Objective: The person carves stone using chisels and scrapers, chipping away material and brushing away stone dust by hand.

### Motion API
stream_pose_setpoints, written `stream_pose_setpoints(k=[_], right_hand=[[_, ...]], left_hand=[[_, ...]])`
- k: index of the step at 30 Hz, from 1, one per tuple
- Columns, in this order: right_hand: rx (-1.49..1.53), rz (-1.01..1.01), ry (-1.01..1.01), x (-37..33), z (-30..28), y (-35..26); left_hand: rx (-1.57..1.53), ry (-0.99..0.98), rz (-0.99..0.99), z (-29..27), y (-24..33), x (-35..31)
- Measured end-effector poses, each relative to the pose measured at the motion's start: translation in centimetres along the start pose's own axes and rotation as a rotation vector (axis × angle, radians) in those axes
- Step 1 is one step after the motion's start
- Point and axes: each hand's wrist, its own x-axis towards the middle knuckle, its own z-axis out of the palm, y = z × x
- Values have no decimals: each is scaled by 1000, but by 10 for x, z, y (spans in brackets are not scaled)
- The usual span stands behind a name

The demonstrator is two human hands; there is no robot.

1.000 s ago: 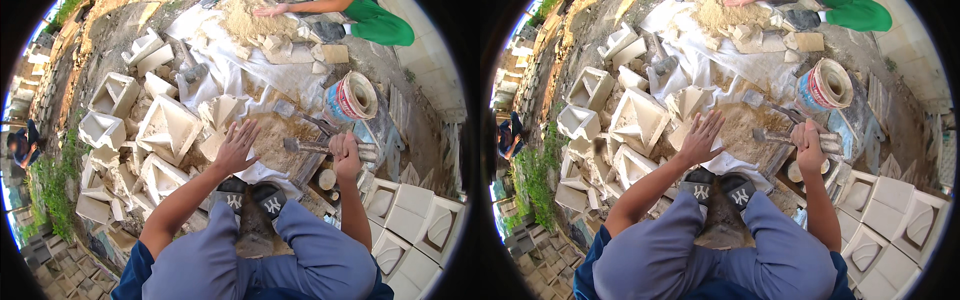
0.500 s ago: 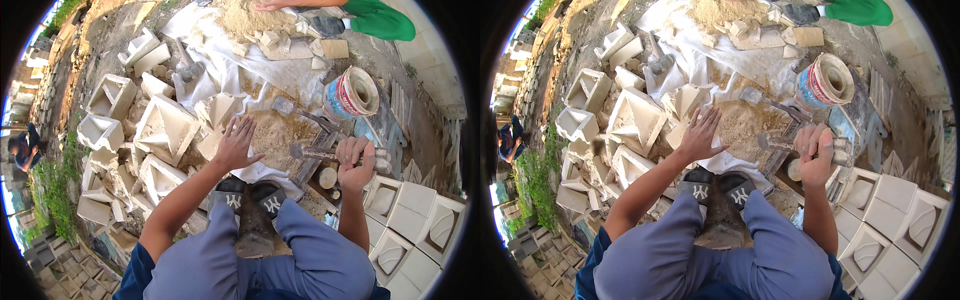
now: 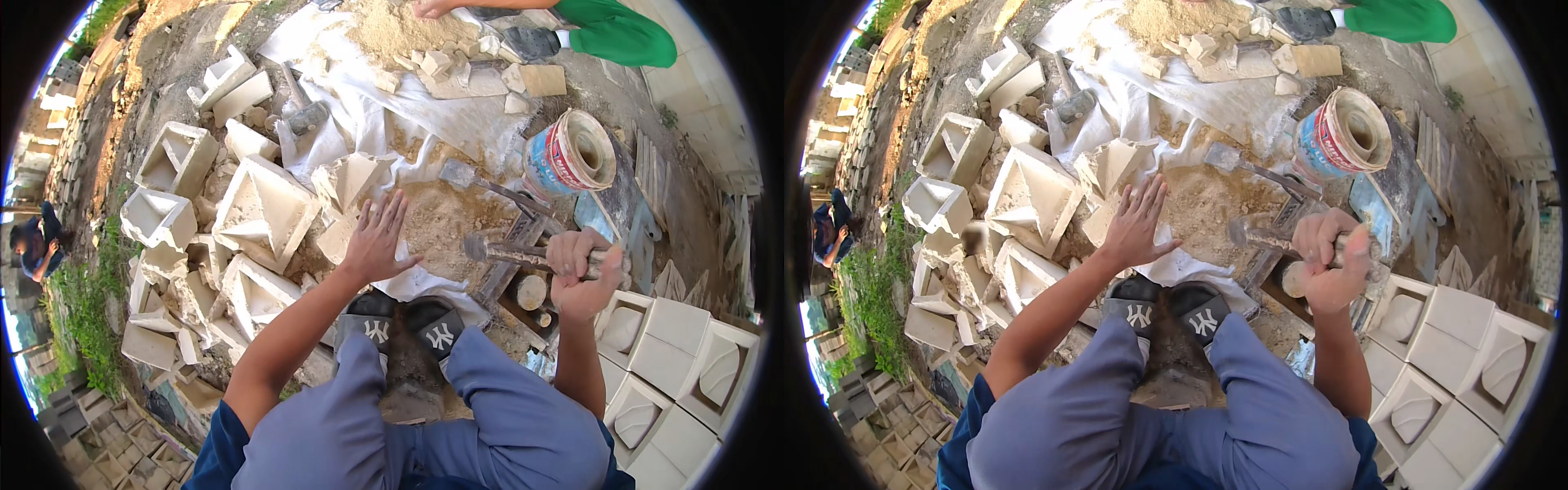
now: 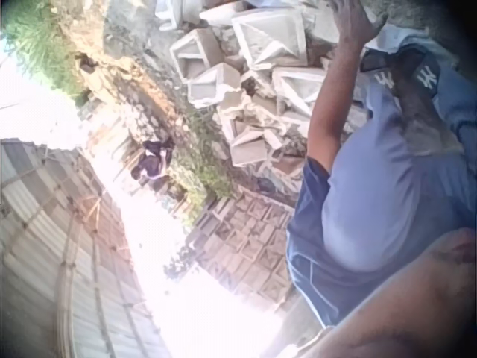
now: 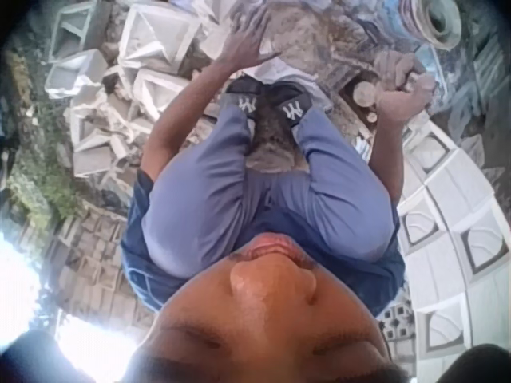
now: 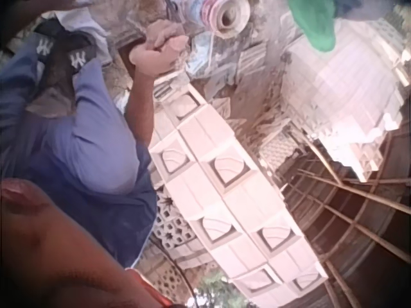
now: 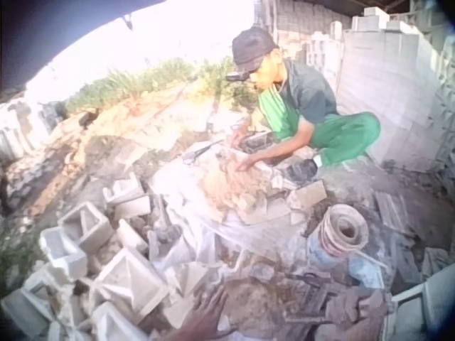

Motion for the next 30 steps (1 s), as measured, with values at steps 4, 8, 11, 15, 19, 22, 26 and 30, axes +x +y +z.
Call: stream_pose_setpoints(k=[4, 8, 11, 15, 19, 22, 26, 30], right_hand=[[143, -70, 51, -4, -4, 12], [121, 76, 174, 6, -14, 15], [189, -145, -2, 6, 1, -10], [2, -191, 132, 0, -24, 22], [147, -74, 158, 12, -20, 13], [152, -156, 193, 10, -7, -3], [47, -24, 90, 12, -24, 28], [154, -138, -11, 21, 2, 0]], left_hand=[[-81, -41, -23, 29, -18, -11], [12, -106, 26, 33, -21, -14], [52, -98, 26, 27, -31, -33], [4, -54, 81, 36, -18, -12], [39, -85, 49, 32, -24, -19], [47, -65, 35, 28, -28, -22], [-20, -68, 57, 34, -16, -11], [29, -92, 14, 27, -27, -22]])
